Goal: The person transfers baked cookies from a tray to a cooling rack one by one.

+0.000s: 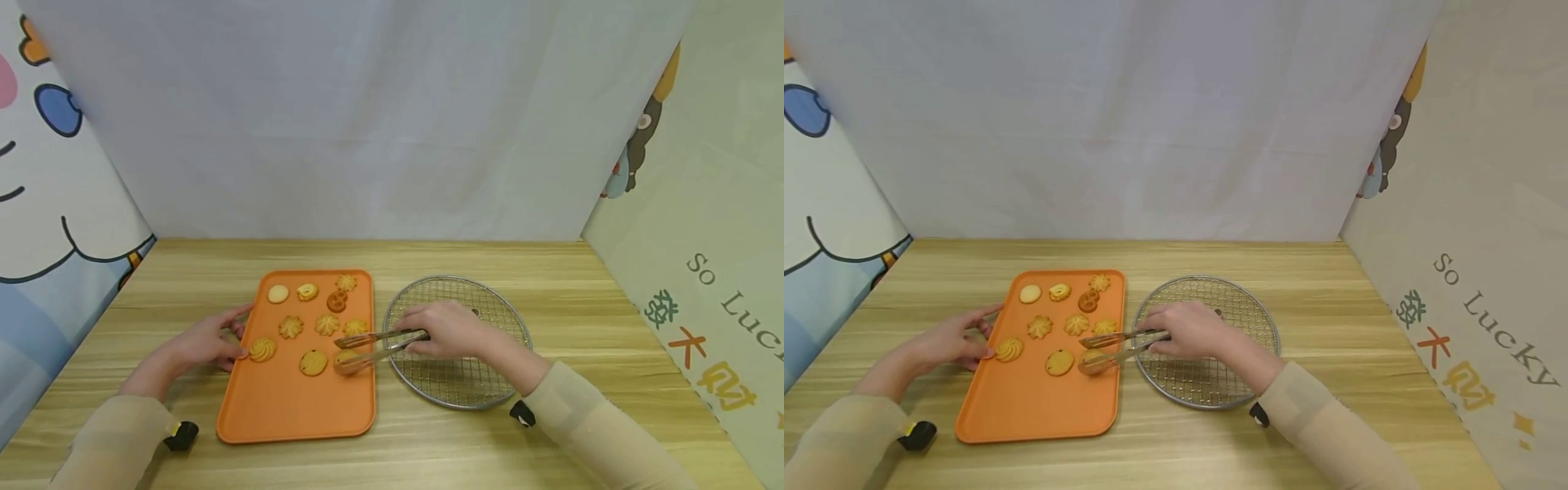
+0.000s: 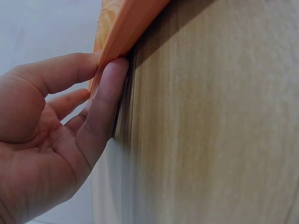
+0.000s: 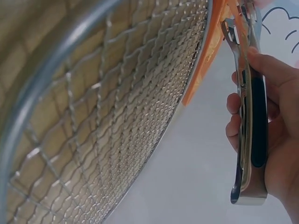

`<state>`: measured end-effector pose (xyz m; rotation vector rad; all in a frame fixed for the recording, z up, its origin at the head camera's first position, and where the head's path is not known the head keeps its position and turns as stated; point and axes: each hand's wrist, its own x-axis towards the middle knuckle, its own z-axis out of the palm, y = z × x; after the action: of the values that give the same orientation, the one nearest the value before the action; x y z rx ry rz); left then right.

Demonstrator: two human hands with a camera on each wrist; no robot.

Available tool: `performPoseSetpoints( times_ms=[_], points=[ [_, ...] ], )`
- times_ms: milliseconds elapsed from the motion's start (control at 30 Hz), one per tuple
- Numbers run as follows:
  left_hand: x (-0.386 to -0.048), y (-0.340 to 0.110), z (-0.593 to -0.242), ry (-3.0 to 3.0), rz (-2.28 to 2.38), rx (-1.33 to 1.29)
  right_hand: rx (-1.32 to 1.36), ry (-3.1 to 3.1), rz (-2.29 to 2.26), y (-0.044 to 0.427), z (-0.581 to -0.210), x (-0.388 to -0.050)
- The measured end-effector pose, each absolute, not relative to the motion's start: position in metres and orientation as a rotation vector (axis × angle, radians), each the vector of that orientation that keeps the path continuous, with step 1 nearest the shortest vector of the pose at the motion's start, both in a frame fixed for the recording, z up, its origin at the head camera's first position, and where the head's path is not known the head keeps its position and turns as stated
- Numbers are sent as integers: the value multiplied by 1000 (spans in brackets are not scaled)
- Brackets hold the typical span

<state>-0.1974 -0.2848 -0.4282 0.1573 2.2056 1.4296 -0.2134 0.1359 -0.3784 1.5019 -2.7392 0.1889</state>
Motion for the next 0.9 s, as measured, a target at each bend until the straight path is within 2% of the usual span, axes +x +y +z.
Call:
performPoseSetpoints(
  times_ms=[900],
  points=[
    [-199, -286, -432, 2213, 1427, 154, 1461, -2662, 245, 164, -346, -222]
  ],
)
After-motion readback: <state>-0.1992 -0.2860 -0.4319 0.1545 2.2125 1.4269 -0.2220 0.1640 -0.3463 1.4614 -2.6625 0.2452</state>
